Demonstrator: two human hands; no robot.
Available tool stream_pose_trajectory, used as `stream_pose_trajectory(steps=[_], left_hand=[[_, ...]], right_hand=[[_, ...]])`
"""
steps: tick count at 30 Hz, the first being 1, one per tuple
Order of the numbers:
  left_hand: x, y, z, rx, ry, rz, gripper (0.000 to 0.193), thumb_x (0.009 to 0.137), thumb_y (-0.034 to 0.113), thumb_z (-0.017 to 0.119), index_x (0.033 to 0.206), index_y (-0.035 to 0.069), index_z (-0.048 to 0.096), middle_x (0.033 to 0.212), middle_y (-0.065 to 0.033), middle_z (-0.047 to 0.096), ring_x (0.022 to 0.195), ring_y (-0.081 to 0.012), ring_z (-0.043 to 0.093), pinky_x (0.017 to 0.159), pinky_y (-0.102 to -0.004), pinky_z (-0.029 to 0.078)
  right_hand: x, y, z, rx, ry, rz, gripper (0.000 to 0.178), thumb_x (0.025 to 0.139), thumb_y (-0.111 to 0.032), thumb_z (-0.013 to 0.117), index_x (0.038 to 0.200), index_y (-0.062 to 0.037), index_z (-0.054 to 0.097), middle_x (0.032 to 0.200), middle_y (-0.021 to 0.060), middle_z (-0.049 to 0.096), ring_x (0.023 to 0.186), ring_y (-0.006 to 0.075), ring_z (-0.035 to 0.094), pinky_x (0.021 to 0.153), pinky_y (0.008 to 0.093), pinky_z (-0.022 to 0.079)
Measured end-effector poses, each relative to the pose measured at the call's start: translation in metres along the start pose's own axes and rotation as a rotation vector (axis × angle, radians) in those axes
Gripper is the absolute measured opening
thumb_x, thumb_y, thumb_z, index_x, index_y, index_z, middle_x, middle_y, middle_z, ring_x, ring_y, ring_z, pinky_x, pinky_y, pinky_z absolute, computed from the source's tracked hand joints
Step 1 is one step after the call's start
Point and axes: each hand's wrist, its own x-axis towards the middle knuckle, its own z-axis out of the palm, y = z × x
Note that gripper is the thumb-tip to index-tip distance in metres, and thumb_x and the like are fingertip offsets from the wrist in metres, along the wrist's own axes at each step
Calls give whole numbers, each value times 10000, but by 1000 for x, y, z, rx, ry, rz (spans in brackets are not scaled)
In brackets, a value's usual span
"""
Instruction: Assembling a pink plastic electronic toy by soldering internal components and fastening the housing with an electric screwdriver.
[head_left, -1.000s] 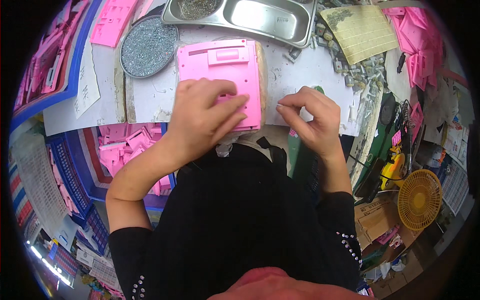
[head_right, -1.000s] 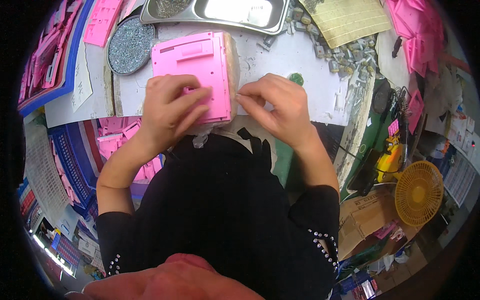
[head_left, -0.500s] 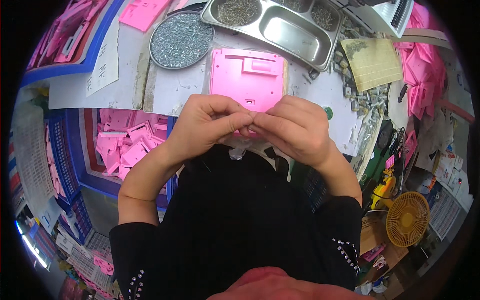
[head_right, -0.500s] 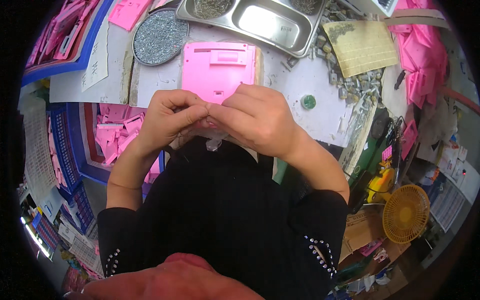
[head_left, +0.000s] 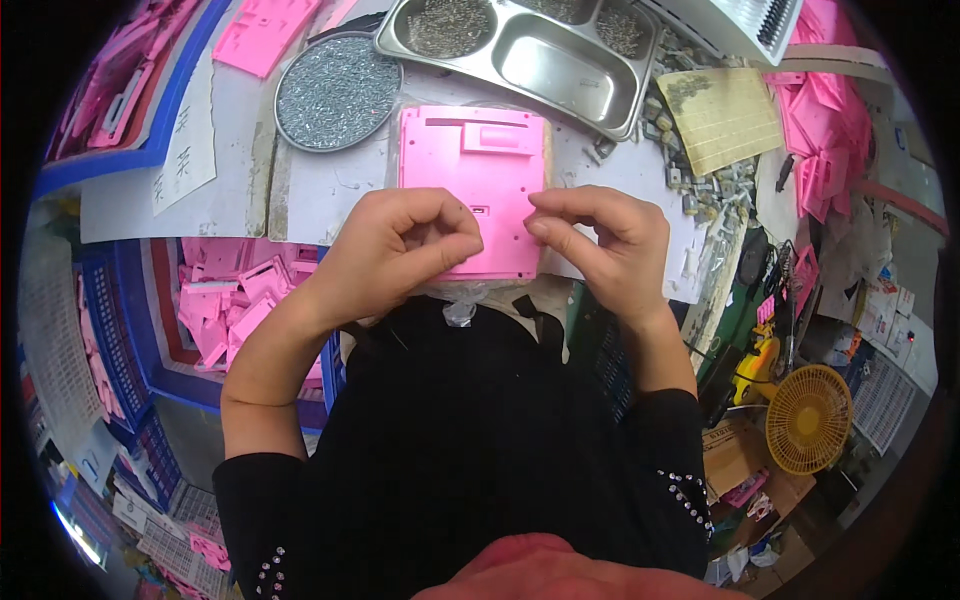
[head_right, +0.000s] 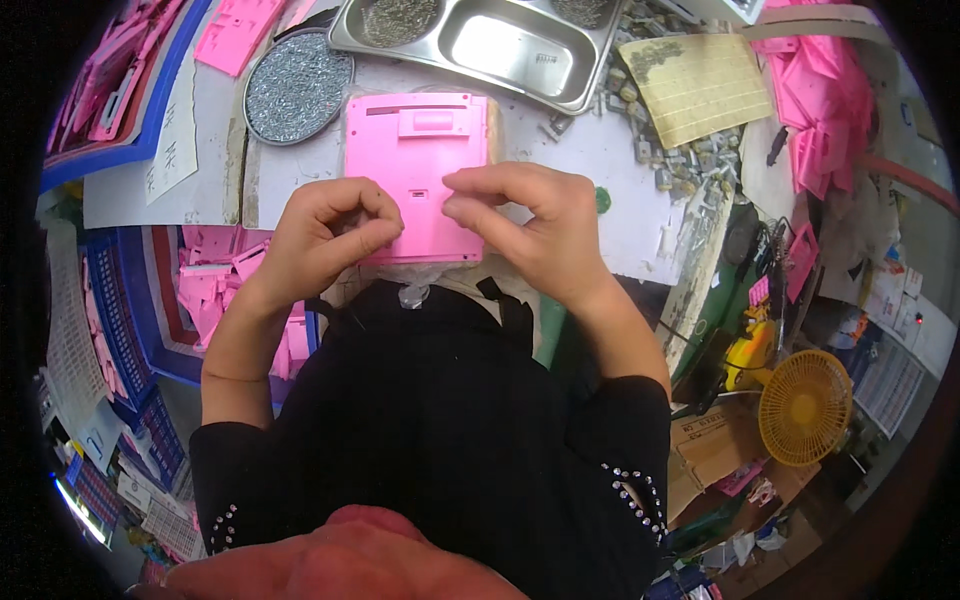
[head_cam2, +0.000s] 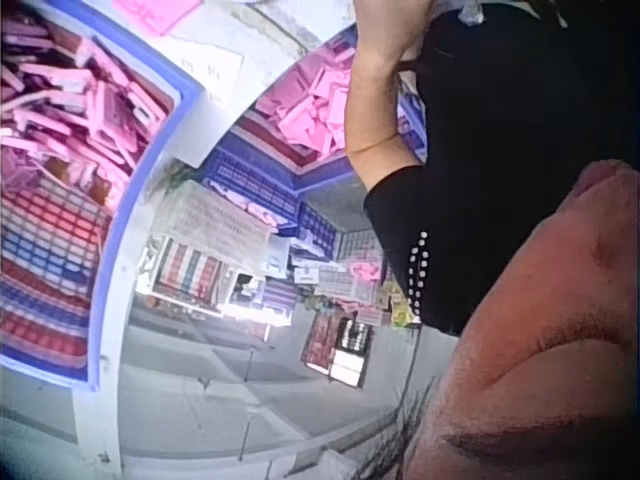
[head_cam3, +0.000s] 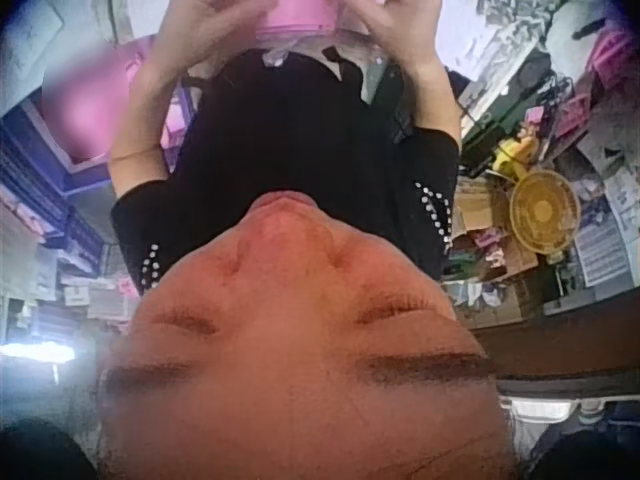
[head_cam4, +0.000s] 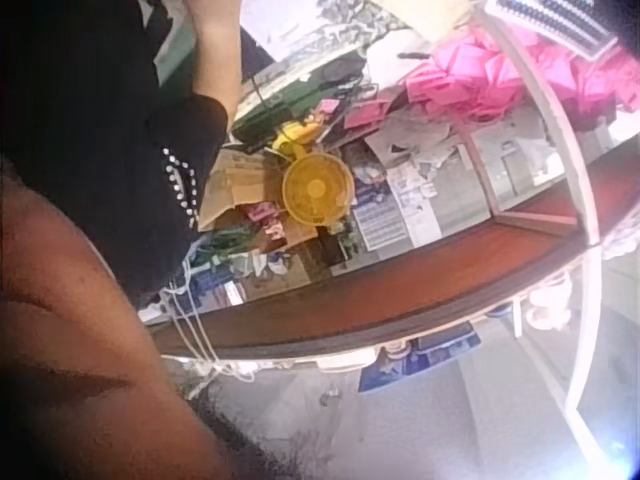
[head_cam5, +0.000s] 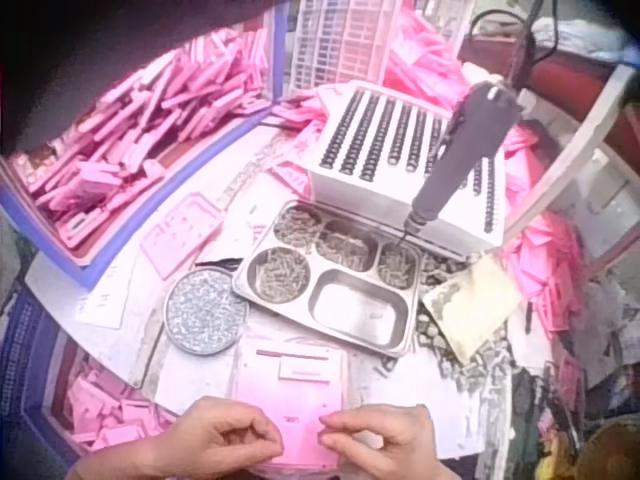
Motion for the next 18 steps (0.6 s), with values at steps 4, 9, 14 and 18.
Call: stream_pose_trajectory(steps=[4, 9, 14, 18], left_hand=[[7, 7, 15, -419, -90, -176, 128, 996, 110, 674, 978, -11, 714, 785, -48, 687, 557, -17, 472, 494, -181, 346], [14, -2, 33, -855, -110, -185, 160, 1024, 131, 649, 1016, -15, 715, 871, -91, 725, 528, -21, 448, 469, -175, 332], [14, -16, 40, -923, -112, -161, 157, 1020, 134, 658, 1004, -10, 718, 871, -85, 729, 523, -27, 453, 471, -171, 327], [11, -14, 43, -544, 65, 60, 122, 989, 102, 692, 982, -16, 722, 832, -67, 725, 593, -67, 571, 507, -205, 418]], right_hand=[[-5, 11, 7, 100, 120, -40, 132, 906, 36, 708, 1034, 69, 711, 1036, 178, 754, 988, 224, 715, 869, 332, 556], [11, 11, 26, 127, 224, -460, 166, 848, 39, 742, 1010, 3, 728, 1090, 154, 761, 974, 302, 706, 862, 376, 555], [6, 24, 30, 34, 212, -530, 187, 848, 26, 737, 1033, -3, 731, 1131, 158, 755, 1022, 334, 681, 884, 390, 549], [-4, 24, 35, -36, 173, -503, 273, 943, -120, 676, 1188, -4, 708, 1262, 183, 703, 1153, 359, 621, 988, 430, 495]])
